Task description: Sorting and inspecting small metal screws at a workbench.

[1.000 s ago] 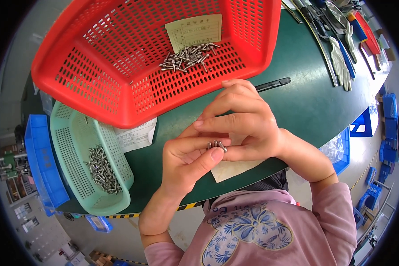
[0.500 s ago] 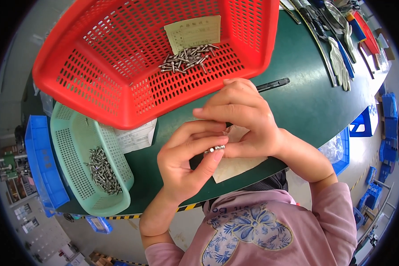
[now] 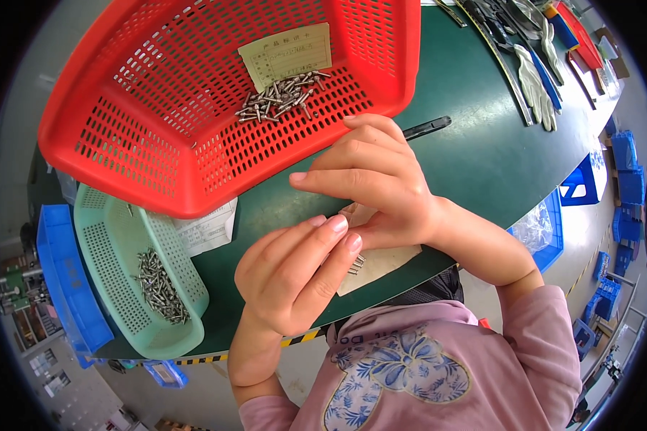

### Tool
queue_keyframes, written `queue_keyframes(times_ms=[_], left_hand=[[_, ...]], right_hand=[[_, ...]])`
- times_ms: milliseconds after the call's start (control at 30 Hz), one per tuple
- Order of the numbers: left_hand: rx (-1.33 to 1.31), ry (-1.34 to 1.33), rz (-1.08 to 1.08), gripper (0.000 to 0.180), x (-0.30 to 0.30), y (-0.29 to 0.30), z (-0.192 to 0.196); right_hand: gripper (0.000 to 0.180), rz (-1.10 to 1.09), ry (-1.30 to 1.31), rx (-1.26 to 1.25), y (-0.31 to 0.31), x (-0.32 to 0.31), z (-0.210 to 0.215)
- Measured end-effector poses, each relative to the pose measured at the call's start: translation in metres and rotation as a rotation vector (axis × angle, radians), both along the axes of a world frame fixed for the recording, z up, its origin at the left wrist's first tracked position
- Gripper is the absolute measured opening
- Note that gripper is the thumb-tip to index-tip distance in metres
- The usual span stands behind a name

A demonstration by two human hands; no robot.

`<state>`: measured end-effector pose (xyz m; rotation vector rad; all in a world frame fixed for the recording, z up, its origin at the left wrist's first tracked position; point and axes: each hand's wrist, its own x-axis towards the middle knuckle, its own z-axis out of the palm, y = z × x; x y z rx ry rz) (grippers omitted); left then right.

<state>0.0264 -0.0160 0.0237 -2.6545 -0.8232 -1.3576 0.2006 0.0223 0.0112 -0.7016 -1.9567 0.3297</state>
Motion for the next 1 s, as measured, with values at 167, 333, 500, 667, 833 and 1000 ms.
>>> queue_keyframes(times_ms=[167, 333, 500, 667, 833, 1000], left_hand=[[-0.002, 0.002, -0.002, 0.02, 0.0, 0.0, 0.0], [0.033, 0.031, 0.06, 0.021, -0.009, 0.0, 0.003], [-0.031, 0.03, 0.574, 0.02, -0.054, -0.027, 0.037], [-0.409, 0.052, 1.011, 0.018, -0.129, -0.047, 0.045], [-0.359, 0.008, 1.082, 0.028, -0.116, -0.047, 0.041], [-0.468, -0.182, 0.428, 0.023, -0.045, -0.016, 0.037]], right_hand=[[0.052, -0.006, -0.031, 0.018, 0.001, 0.0, -0.001], [0.046, -0.006, -0.097, -0.038, 0.0, -0.005, 0.001], [0.024, -0.134, -0.185, -0.115, 0.013, 0.015, -0.002], [0.019, -0.304, -0.413, -0.079, 0.042, 0.005, 0.007], [0.016, -0.352, -0.583, -0.061, 0.063, 0.0, 0.001], [0.011, -0.355, -0.59, -0.1, 0.068, 0.003, 0.0]])
